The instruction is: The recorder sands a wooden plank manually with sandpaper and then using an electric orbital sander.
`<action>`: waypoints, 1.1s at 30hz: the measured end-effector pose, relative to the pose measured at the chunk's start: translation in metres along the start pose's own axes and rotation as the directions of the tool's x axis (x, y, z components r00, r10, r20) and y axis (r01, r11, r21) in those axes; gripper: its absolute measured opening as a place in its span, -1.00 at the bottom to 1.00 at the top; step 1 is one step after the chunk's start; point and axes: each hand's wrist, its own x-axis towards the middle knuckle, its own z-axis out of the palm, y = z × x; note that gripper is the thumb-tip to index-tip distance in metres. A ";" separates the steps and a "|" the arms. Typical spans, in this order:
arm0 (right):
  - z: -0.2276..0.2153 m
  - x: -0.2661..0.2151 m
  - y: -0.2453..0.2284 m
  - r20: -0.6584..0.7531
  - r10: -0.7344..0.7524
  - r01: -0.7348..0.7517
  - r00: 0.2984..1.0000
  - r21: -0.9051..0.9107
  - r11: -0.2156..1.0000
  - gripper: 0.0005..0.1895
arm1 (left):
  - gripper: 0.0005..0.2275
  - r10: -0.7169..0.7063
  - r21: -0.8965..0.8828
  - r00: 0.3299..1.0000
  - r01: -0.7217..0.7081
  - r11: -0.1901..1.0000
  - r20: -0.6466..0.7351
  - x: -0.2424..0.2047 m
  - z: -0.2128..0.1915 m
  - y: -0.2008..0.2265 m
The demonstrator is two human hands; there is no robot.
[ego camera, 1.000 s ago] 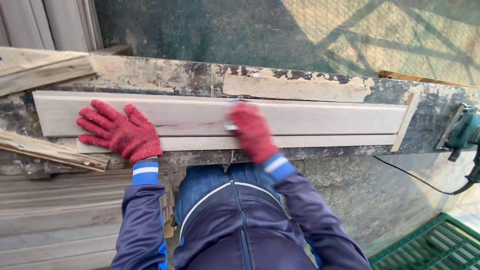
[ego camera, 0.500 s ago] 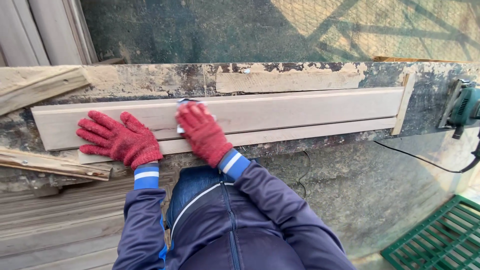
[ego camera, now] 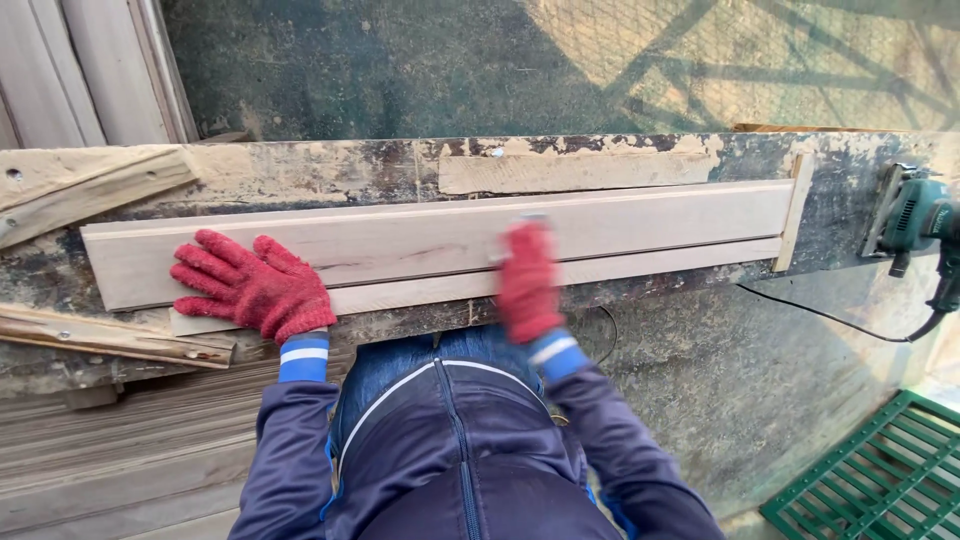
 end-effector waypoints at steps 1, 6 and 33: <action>0.006 0.001 -0.023 -0.003 0.003 -0.003 1.000 -0.004 1.000 -0.56 | -0.41 0.005 -0.003 1.000 -0.005 1.000 0.001 -0.001 0.001 -0.001; 0.007 -0.005 -0.013 0.245 -0.276 0.243 0.930 0.154 0.958 -0.50 | -0.44 0.022 0.000 0.999 -0.022 1.000 -0.035 0.002 0.004 -0.002; -0.034 -0.028 0.225 0.025 -0.119 0.121 0.993 -0.159 0.980 -0.60 | -0.50 0.102 -0.115 0.994 -0.107 0.988 -0.046 0.004 0.022 -0.111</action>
